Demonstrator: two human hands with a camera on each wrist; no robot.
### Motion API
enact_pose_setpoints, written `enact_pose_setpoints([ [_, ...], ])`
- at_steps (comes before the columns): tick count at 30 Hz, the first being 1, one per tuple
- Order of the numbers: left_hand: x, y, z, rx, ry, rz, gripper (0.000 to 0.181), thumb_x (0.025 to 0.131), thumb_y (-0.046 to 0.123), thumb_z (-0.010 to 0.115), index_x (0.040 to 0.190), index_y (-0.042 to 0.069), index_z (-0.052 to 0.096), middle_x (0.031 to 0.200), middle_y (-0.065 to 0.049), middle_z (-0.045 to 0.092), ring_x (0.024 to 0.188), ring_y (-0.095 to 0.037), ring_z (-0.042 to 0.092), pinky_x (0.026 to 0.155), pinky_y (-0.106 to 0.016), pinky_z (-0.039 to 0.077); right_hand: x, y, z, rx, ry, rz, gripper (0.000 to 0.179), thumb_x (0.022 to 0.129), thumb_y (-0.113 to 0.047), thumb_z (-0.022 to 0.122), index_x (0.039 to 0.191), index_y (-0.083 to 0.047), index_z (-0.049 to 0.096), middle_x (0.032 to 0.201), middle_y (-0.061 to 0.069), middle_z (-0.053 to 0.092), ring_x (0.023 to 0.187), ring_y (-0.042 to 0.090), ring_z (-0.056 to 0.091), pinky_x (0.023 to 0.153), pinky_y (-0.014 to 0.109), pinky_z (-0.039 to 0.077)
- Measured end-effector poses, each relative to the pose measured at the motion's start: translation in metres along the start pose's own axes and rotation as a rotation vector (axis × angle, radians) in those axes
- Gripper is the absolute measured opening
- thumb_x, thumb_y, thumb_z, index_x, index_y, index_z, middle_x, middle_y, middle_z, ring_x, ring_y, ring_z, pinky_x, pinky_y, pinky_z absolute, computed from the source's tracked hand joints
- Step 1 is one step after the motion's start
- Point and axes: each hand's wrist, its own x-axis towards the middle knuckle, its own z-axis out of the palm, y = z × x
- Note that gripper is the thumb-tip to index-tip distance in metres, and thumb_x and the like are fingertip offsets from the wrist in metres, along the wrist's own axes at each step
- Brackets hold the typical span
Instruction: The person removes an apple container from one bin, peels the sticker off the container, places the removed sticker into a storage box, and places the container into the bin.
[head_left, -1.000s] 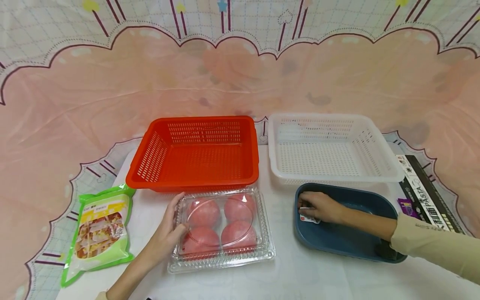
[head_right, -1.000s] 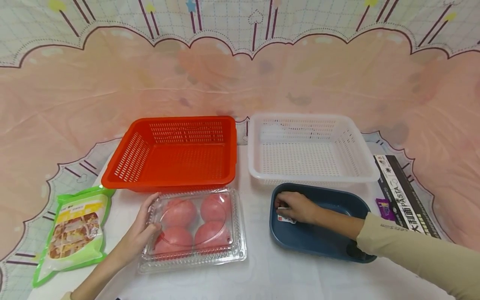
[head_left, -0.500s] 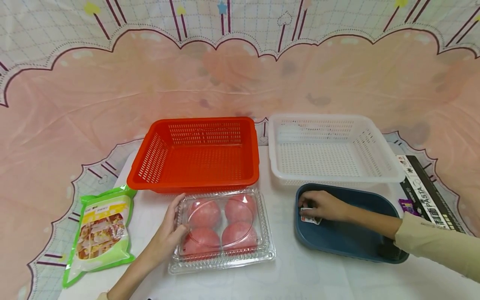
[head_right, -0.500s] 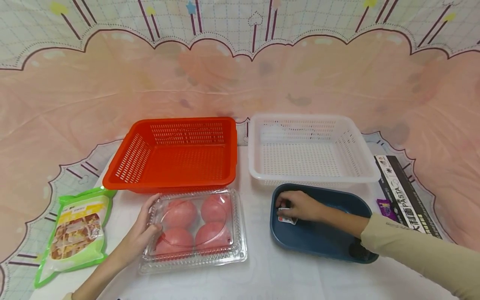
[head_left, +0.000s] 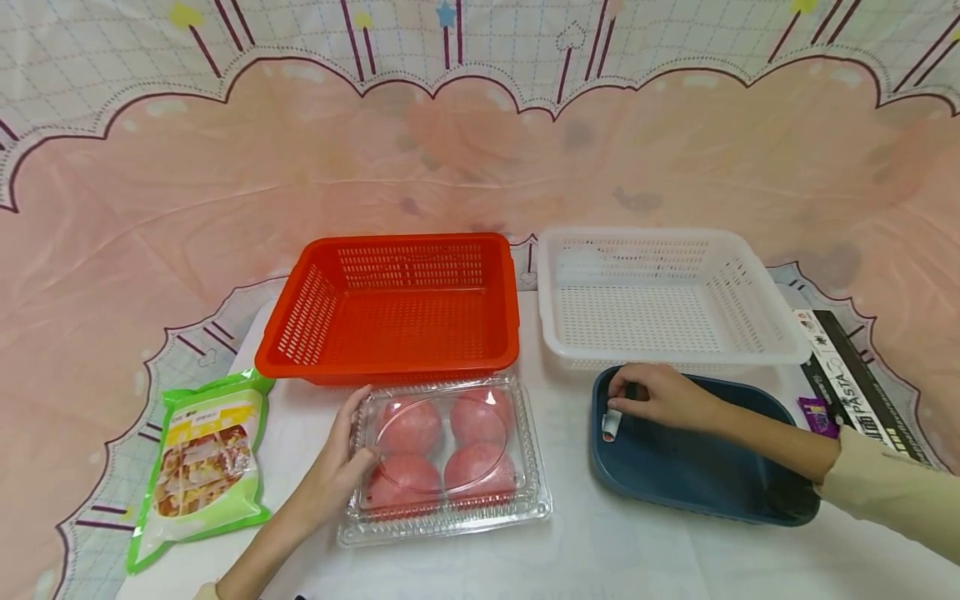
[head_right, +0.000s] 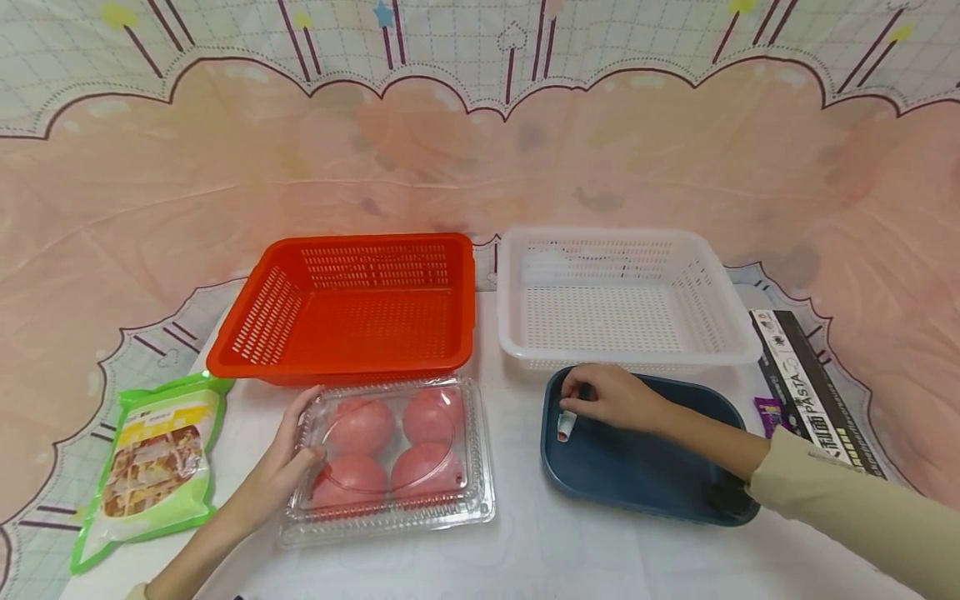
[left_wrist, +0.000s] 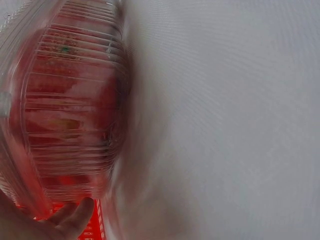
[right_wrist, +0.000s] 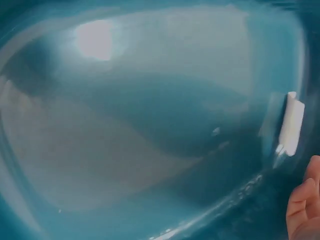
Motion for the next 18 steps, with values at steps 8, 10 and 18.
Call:
enact_pose_setpoints([
  [8,0.0,0.0,-0.001,-0.003,0.003,-0.004,0.075,0.085,0.004,0.046,0.153,0.014,0.016,0.158,-0.016,0.019,0.145,-0.043,0.018,0.109,-0.076,0.016,0.0,-0.014,0.003,0.131,0.054,-0.042,0.01,0.088,-0.012,0.069,0.092,-0.021,0.066,0.078,-0.012,0.06,0.058,-0.003,0.044,0.052,0.018,0.043],
  [10,0.001,0.0,-0.001,-0.006,0.002,-0.003,0.075,0.085,0.004,0.046,0.153,0.014,0.016,0.158,-0.017,0.019,0.145,-0.043,0.017,0.109,-0.076,0.015,0.002,-0.019,0.002,0.165,0.045,-0.014,0.008,0.089,-0.013,0.068,0.094,-0.02,0.067,0.079,-0.01,0.061,0.057,-0.001,0.046,0.052,0.019,0.043],
  [18,0.0,0.0,0.0,-0.013,-0.001,-0.008,0.075,0.085,0.003,0.046,0.152,0.014,0.016,0.158,-0.017,0.017,0.146,-0.043,0.016,0.109,-0.076,0.014,0.01,-0.04,0.004,0.342,0.004,0.15,0.013,0.093,-0.018,0.064,0.103,-0.012,0.067,0.079,0.011,0.064,0.061,0.024,0.059,0.052,0.027,0.051],
])
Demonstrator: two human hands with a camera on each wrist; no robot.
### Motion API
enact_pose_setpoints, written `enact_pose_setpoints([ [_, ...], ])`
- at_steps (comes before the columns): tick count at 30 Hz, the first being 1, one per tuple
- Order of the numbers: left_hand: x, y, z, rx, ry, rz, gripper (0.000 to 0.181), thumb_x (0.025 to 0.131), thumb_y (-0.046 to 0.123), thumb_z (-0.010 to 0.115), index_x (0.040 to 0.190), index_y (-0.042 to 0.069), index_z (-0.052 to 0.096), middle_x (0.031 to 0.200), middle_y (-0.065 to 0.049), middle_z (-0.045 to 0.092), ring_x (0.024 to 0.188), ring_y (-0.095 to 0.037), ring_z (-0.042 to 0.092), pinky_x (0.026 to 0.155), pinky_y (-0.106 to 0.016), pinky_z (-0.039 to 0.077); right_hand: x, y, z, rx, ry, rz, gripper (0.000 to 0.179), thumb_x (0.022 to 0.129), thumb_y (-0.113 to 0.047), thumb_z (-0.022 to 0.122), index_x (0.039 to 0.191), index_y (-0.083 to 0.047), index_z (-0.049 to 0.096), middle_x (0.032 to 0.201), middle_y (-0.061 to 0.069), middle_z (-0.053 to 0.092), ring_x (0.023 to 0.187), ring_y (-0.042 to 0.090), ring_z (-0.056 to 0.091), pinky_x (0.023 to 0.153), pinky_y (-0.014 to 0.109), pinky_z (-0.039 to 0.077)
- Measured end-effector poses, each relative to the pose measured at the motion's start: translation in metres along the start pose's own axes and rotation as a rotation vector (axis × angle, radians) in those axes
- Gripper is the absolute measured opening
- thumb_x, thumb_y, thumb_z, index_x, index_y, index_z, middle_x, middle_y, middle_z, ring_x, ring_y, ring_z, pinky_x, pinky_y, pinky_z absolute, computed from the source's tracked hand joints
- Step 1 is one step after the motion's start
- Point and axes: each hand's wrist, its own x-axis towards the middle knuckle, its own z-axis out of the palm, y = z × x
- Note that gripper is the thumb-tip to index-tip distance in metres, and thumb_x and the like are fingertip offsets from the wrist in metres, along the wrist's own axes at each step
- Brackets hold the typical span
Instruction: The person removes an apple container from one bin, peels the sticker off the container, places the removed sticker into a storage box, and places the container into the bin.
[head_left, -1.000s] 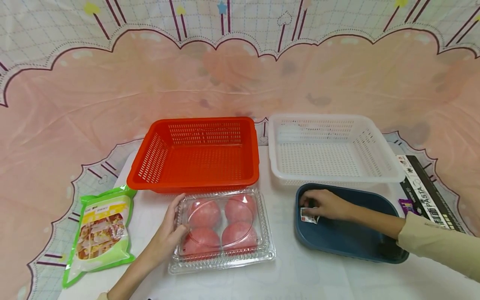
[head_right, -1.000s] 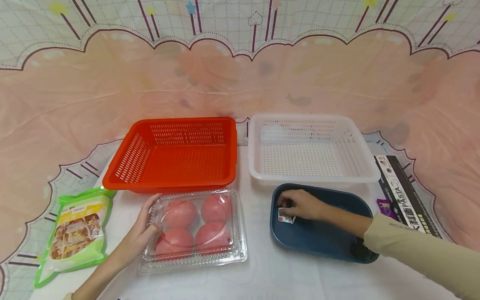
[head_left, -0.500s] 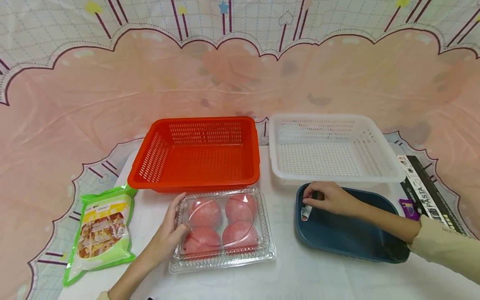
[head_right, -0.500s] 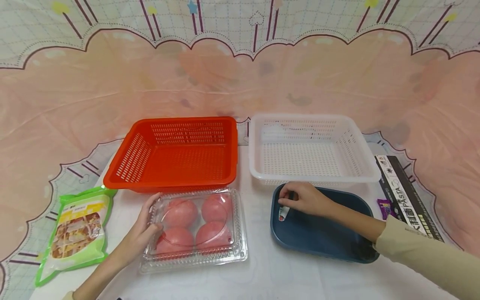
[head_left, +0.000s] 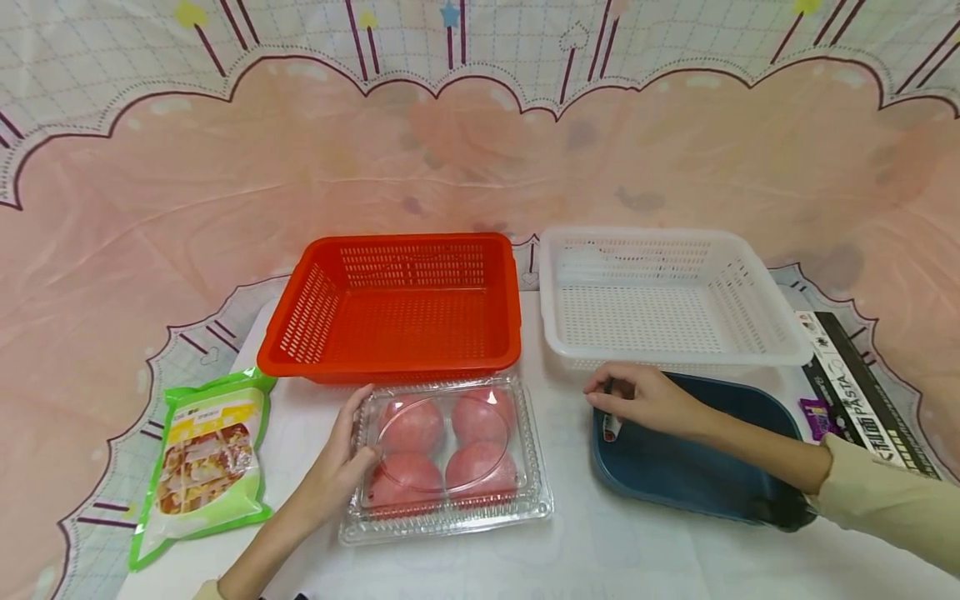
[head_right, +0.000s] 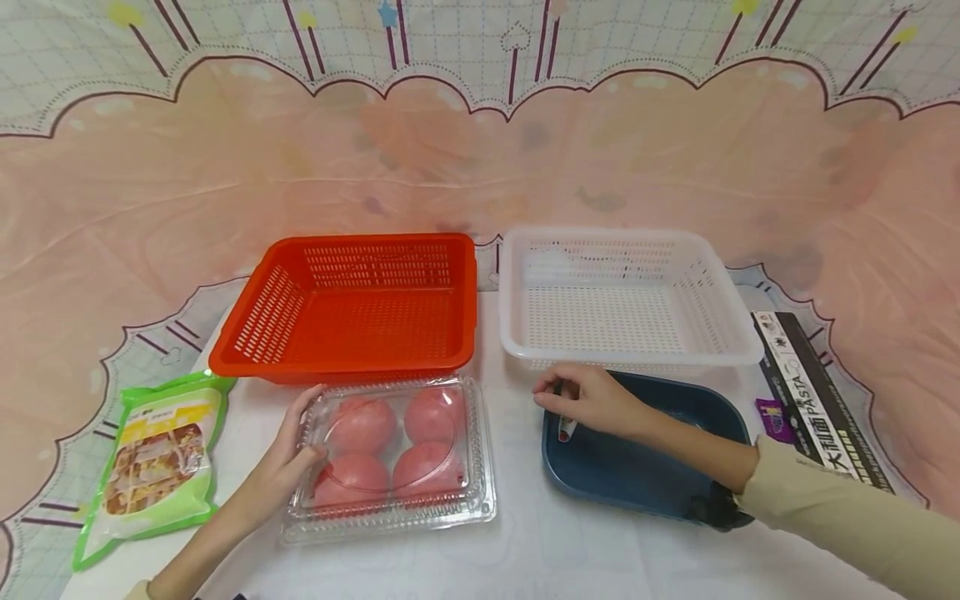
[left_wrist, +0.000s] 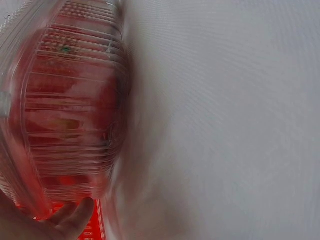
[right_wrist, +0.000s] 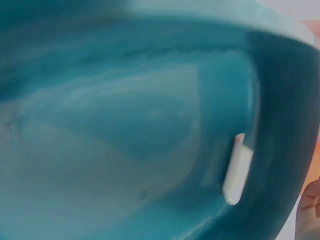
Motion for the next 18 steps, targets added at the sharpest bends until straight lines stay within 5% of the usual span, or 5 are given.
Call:
enact_pose_setpoints([
  [5,0.0,0.0,0.0,0.003,0.002,-0.005,0.075,0.085,0.004,0.046,0.153,0.015,0.016,0.158,-0.016,0.017,0.146,-0.043,0.016,0.109,-0.076,0.014,0.005,-0.016,0.012,0.118,0.034,0.064,0.017,0.095,-0.019,0.061,0.109,-0.011,0.064,0.077,0.012,0.059,0.062,0.029,0.056,0.048,0.033,0.05],
  [9,0.0,0.0,0.0,0.002,0.009,0.003,0.075,0.085,0.004,0.046,0.153,0.016,0.016,0.158,-0.015,0.018,0.146,-0.042,0.016,0.109,-0.076,0.015,0.011,-0.033,0.027,0.169,0.099,0.101,0.021,0.094,-0.019,0.062,0.112,-0.009,0.062,0.082,0.008,0.058,0.061,0.019,0.053,0.044,0.032,0.048],
  [18,-0.001,-0.001,0.003,0.001,0.055,0.013,0.073,0.086,0.001,0.045,0.153,0.014,0.019,0.157,-0.017,0.022,0.141,-0.045,0.027,0.107,-0.075,0.024,0.018,-0.053,0.07,0.284,0.231,0.255,0.035,0.091,-0.018,0.065,0.124,-0.008,0.056,0.119,0.013,0.058,0.095,0.018,0.057,0.078,0.029,0.052],
])
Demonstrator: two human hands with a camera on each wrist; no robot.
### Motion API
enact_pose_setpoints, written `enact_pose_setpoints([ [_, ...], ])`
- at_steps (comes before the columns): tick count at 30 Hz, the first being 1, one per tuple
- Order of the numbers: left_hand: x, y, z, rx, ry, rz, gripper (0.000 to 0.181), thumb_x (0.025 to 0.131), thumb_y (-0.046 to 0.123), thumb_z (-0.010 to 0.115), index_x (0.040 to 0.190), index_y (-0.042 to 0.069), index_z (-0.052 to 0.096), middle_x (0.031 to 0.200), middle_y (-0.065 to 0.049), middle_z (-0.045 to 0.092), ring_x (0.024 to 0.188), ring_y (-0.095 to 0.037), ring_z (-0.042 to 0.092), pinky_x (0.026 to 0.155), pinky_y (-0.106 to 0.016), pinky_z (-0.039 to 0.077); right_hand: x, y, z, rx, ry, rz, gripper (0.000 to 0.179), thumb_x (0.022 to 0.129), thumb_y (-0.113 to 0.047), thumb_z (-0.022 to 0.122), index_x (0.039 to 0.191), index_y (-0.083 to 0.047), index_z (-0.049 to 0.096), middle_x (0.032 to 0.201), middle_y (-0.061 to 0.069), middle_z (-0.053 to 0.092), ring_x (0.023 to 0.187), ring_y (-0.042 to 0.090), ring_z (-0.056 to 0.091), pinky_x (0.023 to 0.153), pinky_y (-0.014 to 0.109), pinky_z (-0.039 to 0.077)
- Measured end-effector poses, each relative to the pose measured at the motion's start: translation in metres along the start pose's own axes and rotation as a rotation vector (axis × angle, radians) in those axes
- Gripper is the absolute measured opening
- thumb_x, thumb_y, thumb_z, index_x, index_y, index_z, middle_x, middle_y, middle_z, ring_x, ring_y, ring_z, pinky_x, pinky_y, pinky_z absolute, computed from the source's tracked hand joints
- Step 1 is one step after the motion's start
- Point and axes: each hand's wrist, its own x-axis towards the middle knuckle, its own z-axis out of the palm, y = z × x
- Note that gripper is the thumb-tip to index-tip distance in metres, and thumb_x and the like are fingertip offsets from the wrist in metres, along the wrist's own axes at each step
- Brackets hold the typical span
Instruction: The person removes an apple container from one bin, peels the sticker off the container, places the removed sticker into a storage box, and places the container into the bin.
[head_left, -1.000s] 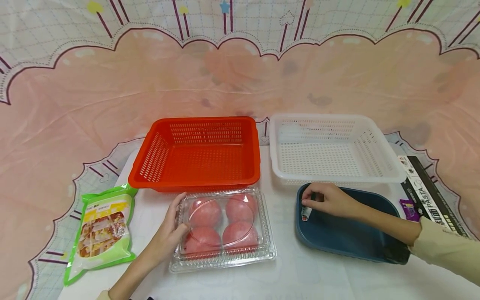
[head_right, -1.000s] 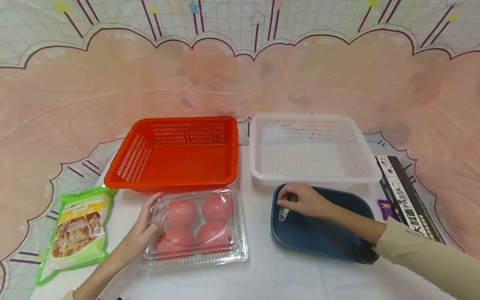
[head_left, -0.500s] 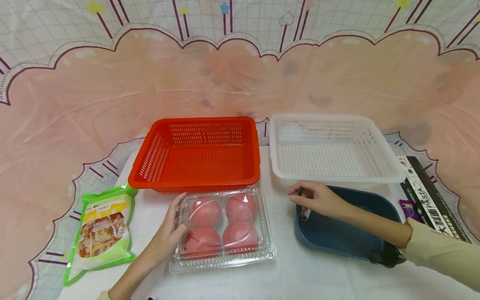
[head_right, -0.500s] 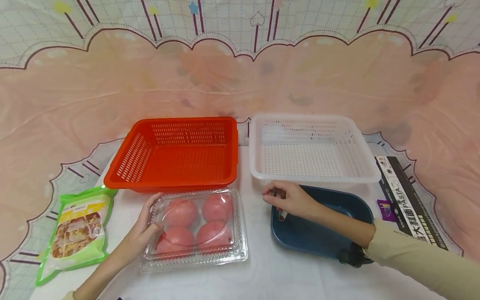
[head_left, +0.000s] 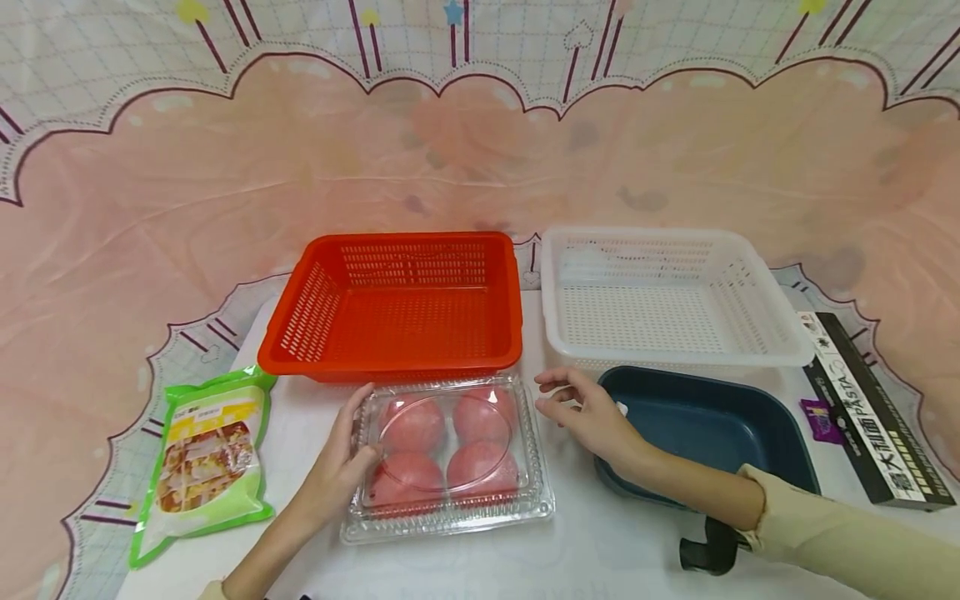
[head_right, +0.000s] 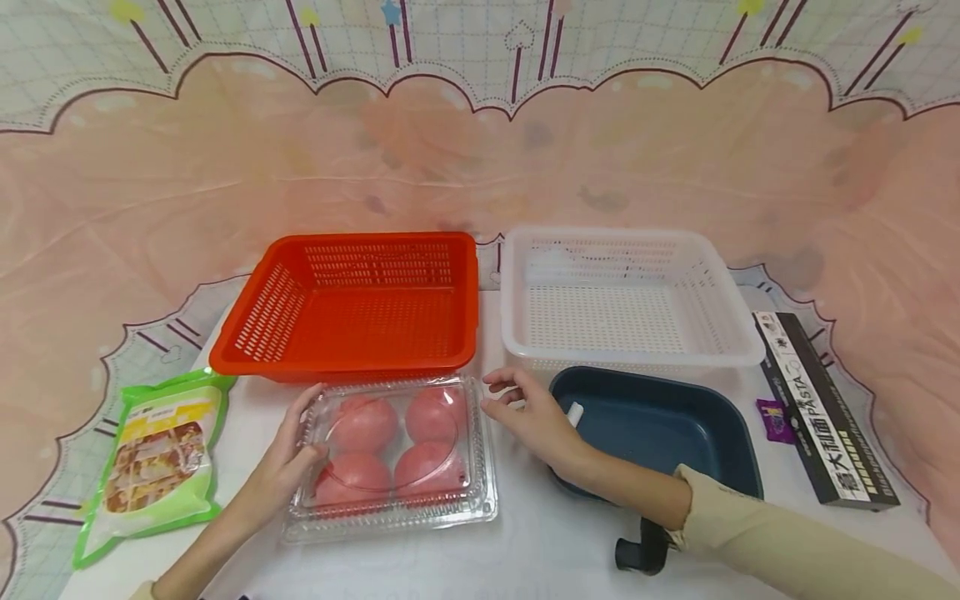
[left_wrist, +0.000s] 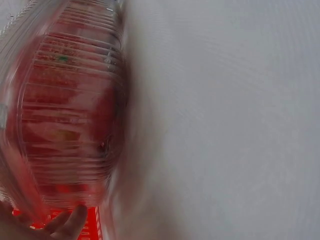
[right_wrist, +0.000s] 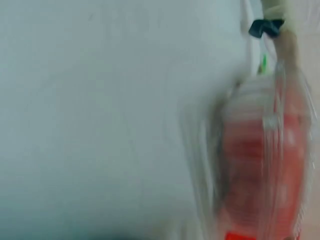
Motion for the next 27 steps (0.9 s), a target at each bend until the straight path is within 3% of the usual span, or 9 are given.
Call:
enact_pose_setpoints([
  [3,-0.002,0.001,0.001,0.015,0.051,-0.019,0.068,0.089,0.004,0.047,0.152,0.014,0.022,0.155,-0.017,0.028,0.134,-0.043,0.038,0.104,-0.067,0.037,-0.004,0.003,0.014,0.01,0.02,0.041,0.039,0.091,-0.018,0.065,0.128,-0.011,0.053,0.127,0.011,0.056,0.106,0.021,0.056,0.085,0.029,0.048],
  [6,-0.005,0.002,0.001,0.028,0.103,-0.049,0.06,0.094,0.008,0.049,0.15,0.012,0.027,0.151,-0.016,0.034,0.129,-0.041,0.045,0.1,-0.042,0.048,-0.008,0.006,0.025,0.02,0.037,0.065,0.041,0.091,-0.02,0.065,0.13,-0.015,0.051,0.13,0.01,0.052,0.111,0.023,0.054,0.087,0.029,0.048],
  [9,-0.011,0.004,0.003,0.026,0.138,-0.08,0.053,0.099,0.013,0.048,0.149,0.012,0.03,0.15,-0.013,0.035,0.126,-0.031,0.048,0.095,-0.015,0.043,-0.012,0.009,0.033,0.027,0.065,0.046,0.042,0.092,-0.02,0.064,0.132,-0.016,0.05,0.135,0.01,0.046,0.116,0.026,0.052,0.09,0.031,0.048],
  [12,-0.018,0.006,0.005,-0.007,0.155,-0.097,0.051,0.102,0.017,0.045,0.15,0.014,0.029,0.152,-0.01,0.032,0.126,-0.02,0.047,0.093,-0.004,0.038,-0.017,0.013,0.039,0.056,0.078,0.025,0.046,0.093,-0.021,0.062,0.136,-0.016,0.045,0.142,0.01,0.04,0.124,0.03,0.048,0.097,0.035,0.047],
  [14,-0.024,0.007,0.007,-0.03,0.15,-0.1,0.052,0.102,0.018,0.044,0.151,0.016,0.028,0.154,-0.009,0.03,0.127,-0.019,0.044,0.099,-0.011,0.041,-0.021,0.016,0.043,0.077,0.077,0.008,0.05,0.094,-0.021,0.061,0.14,-0.016,0.041,0.145,0.01,0.036,0.131,0.031,0.042,0.101,0.039,0.045],
  [16,-0.029,0.007,0.009,-0.063,0.123,-0.104,0.056,0.102,0.019,0.044,0.154,0.02,0.023,0.157,-0.008,0.024,0.135,-0.023,0.037,0.111,-0.033,0.04,-0.024,0.019,0.047,0.088,0.07,-0.012,0.054,0.094,-0.02,0.06,0.143,-0.015,0.038,0.147,0.012,0.034,0.134,0.033,0.039,0.104,0.043,0.043],
  [18,-0.032,0.008,0.011,-0.073,0.089,-0.111,0.063,0.1,0.022,0.047,0.155,0.026,0.017,0.16,-0.006,0.018,0.141,-0.027,0.027,0.116,-0.055,0.029,-0.027,0.023,0.051,0.081,0.06,-0.034,0.059,0.093,-0.02,0.061,0.146,-0.015,0.034,0.149,0.013,0.031,0.135,0.035,0.038,0.106,0.049,0.041],
  [20,-0.034,0.008,0.013,-0.085,0.054,-0.117,0.072,0.096,0.024,0.051,0.156,0.03,0.01,0.162,-0.005,0.012,0.146,-0.031,0.016,0.112,-0.071,0.015,-0.03,0.027,0.055,0.067,0.047,-0.055,0.065,0.092,-0.022,0.062,0.148,-0.016,0.03,0.152,0.013,0.028,0.136,0.036,0.035,0.108,0.055,0.038],
  [27,-0.038,0.003,0.013,-0.071,0.002,-0.107,0.1,0.082,0.023,0.066,0.156,0.034,-0.002,0.165,-0.003,0.002,0.148,-0.034,0.007,0.11,-0.076,0.011,-0.035,0.034,0.061,0.061,-0.013,-0.083,0.087,0.086,-0.031,0.067,0.155,-0.022,0.015,0.162,0.008,0.01,0.145,0.036,0.023,0.113,0.067,0.025],
])
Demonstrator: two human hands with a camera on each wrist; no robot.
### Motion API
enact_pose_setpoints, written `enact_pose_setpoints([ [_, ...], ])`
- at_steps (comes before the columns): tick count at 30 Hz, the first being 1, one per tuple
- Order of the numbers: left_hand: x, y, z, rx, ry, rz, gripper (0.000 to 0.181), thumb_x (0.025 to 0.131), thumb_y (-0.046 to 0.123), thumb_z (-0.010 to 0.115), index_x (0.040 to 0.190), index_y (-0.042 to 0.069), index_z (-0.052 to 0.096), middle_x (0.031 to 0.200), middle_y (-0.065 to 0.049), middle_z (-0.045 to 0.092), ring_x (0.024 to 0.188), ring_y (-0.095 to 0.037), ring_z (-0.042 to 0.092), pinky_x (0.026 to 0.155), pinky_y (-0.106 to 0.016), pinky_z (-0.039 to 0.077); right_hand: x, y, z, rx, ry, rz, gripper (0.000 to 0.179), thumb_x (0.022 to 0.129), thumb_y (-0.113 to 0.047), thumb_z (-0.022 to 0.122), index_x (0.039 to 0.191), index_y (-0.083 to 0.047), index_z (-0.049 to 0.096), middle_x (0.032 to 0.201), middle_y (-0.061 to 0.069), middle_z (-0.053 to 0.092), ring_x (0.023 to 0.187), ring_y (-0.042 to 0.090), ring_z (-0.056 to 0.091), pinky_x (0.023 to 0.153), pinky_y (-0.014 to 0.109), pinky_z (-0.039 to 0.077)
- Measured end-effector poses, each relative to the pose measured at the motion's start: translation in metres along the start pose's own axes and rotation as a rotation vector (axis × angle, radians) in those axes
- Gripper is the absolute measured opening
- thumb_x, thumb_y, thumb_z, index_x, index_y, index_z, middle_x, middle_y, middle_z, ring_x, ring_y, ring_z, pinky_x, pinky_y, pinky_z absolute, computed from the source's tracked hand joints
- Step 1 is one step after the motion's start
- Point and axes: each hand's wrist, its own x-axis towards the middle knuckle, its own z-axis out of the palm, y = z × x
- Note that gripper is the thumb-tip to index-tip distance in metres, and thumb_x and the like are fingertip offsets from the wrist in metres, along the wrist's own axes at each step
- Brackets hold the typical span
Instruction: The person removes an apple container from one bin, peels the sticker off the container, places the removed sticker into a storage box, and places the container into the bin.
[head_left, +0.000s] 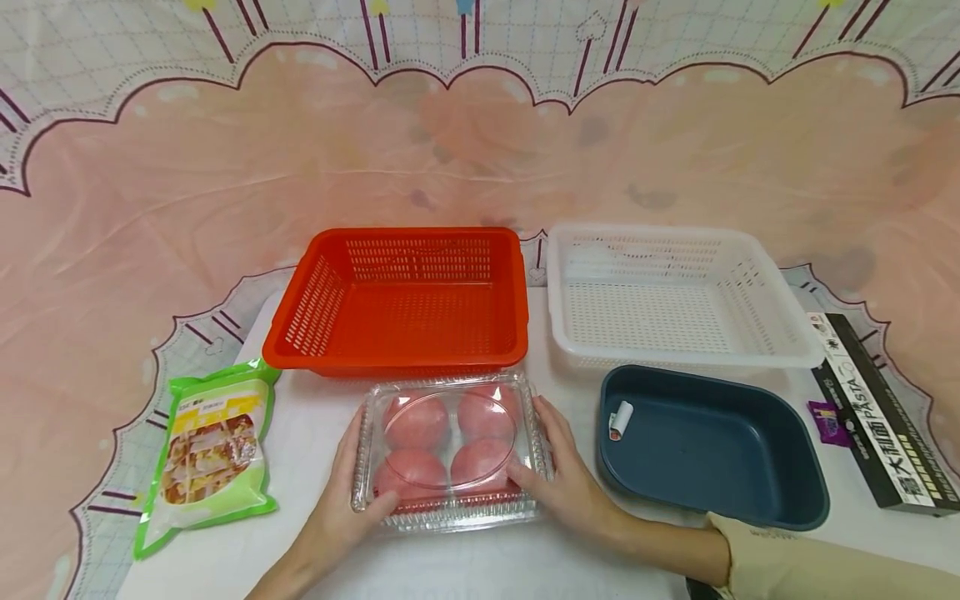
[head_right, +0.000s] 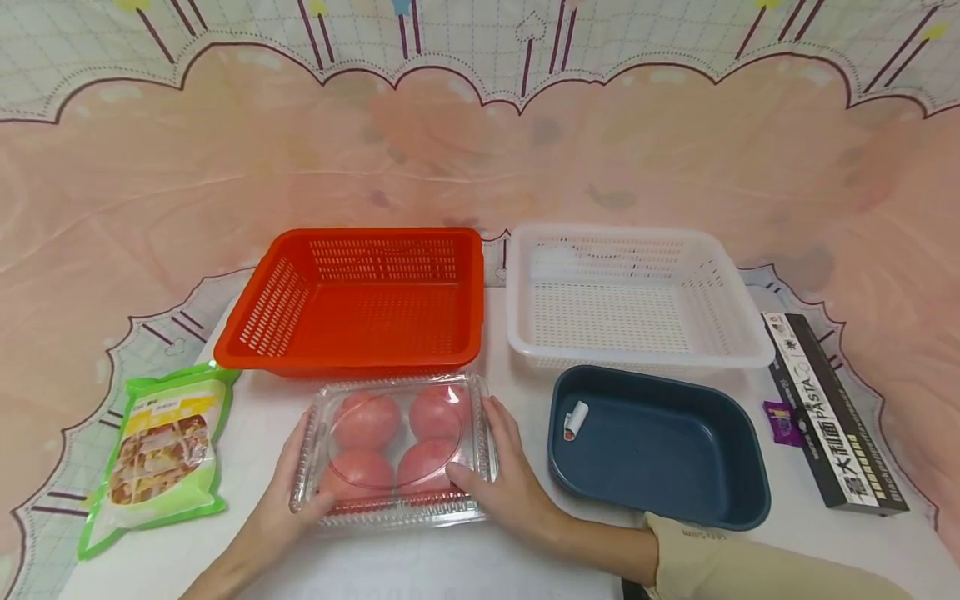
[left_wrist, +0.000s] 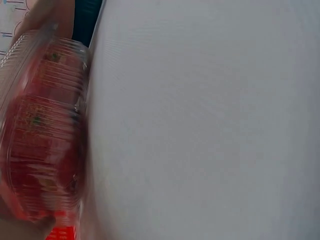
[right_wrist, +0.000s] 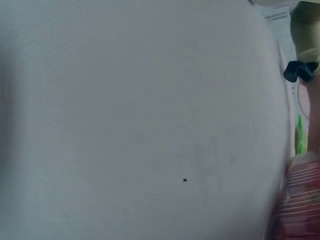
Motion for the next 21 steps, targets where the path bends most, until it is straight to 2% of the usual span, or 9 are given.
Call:
enact_pose_setpoints([
  [1,0.0002,-0.0013,-0.0002,-0.004,-0.005,0.01,0.103,0.081,0.021,0.068,0.156,0.034,-0.002,0.165,-0.004,0.002,0.148,-0.034,0.008,0.11,-0.075,0.011,-0.0007,0.0005,-0.0001,0.003,-0.012,0.007,0.091,0.084,-0.032,0.068,0.156,-0.024,0.013,0.163,0.006,0.007,0.146,0.035,0.019,0.113,0.068,0.023],
  [3,0.0001,-0.0032,-0.0011,0.007,-0.011,0.026,0.109,0.077,0.019,0.072,0.156,0.034,-0.003,0.165,-0.003,0.004,0.147,-0.031,0.011,0.116,-0.063,0.016,-0.0019,0.0023,-0.0013,0.001,-0.04,0.001,0.099,0.081,-0.033,0.072,0.157,-0.027,0.009,0.164,0.003,0.002,0.148,0.034,0.014,0.113,0.07,0.02],
  [5,0.0,-0.0049,-0.0016,0.021,-0.011,0.044,0.114,0.074,0.017,0.076,0.156,0.033,-0.003,0.164,-0.003,0.006,0.146,-0.028,0.014,0.116,-0.061,0.019,-0.0027,0.0039,-0.0021,-0.001,-0.062,-0.004,0.108,0.076,-0.038,0.077,0.156,-0.031,0.006,0.164,-0.001,-0.001,0.149,0.033,0.009,0.113,0.071,0.017],
  [8,-0.0016,-0.0047,-0.002,0.044,-0.014,0.03,0.121,0.071,0.019,0.081,0.155,0.035,-0.004,0.164,-0.001,0.008,0.144,-0.021,0.017,0.116,-0.061,0.021,-0.0033,0.0066,-0.0026,-0.003,-0.085,-0.058,0.12,0.069,-0.048,0.083,0.157,-0.029,0.003,0.164,0.001,-0.005,0.15,0.034,0.006,0.113,0.071,0.019],
  [10,-0.003,-0.0045,-0.0016,0.05,-0.015,0.021,0.124,0.069,0.022,0.084,0.155,0.035,-0.005,0.164,-0.001,0.007,0.143,-0.023,0.017,0.11,-0.072,0.018,-0.003,0.0079,-0.0021,-0.007,-0.094,-0.095,0.128,0.064,-0.05,0.085,0.157,-0.027,0.001,0.165,0.003,-0.006,0.15,0.035,0.006,0.113,0.07,0.02],
  [13,-0.0058,-0.004,-0.0002,0.072,-0.007,0.004,0.128,0.068,0.025,0.087,0.155,0.034,-0.006,0.164,-0.003,0.005,0.144,-0.027,0.016,0.109,-0.073,0.018,-0.0022,0.0078,-0.0014,-0.028,-0.103,-0.114,0.133,0.062,-0.044,0.089,0.157,-0.027,-0.003,0.165,0.002,-0.006,0.15,0.035,0.006,0.113,0.069,0.02],
  [16,-0.0074,-0.0036,0.0019,0.1,0.005,-0.02,0.13,0.067,0.028,0.088,0.155,0.032,-0.008,0.164,-0.006,0.002,0.146,-0.034,0.014,0.108,-0.074,0.019,-0.0012,0.0058,-0.0008,-0.03,-0.106,-0.087,0.134,0.062,-0.032,0.091,0.156,-0.031,-0.005,0.165,-0.002,-0.004,0.151,0.032,0.006,0.115,0.068,0.018],
  [21,-0.0085,-0.002,0.005,0.115,0.014,-0.075,0.13,0.067,0.033,0.087,0.155,0.032,-0.009,0.164,-0.008,-0.003,0.147,-0.039,0.01,0.108,-0.075,0.019,-0.001,0.0044,0.0001,-0.021,-0.108,-0.067,0.132,0.064,-0.029,0.09,0.156,-0.032,-0.006,0.165,-0.002,-0.001,0.152,0.031,0.007,0.115,0.067,0.017],
])
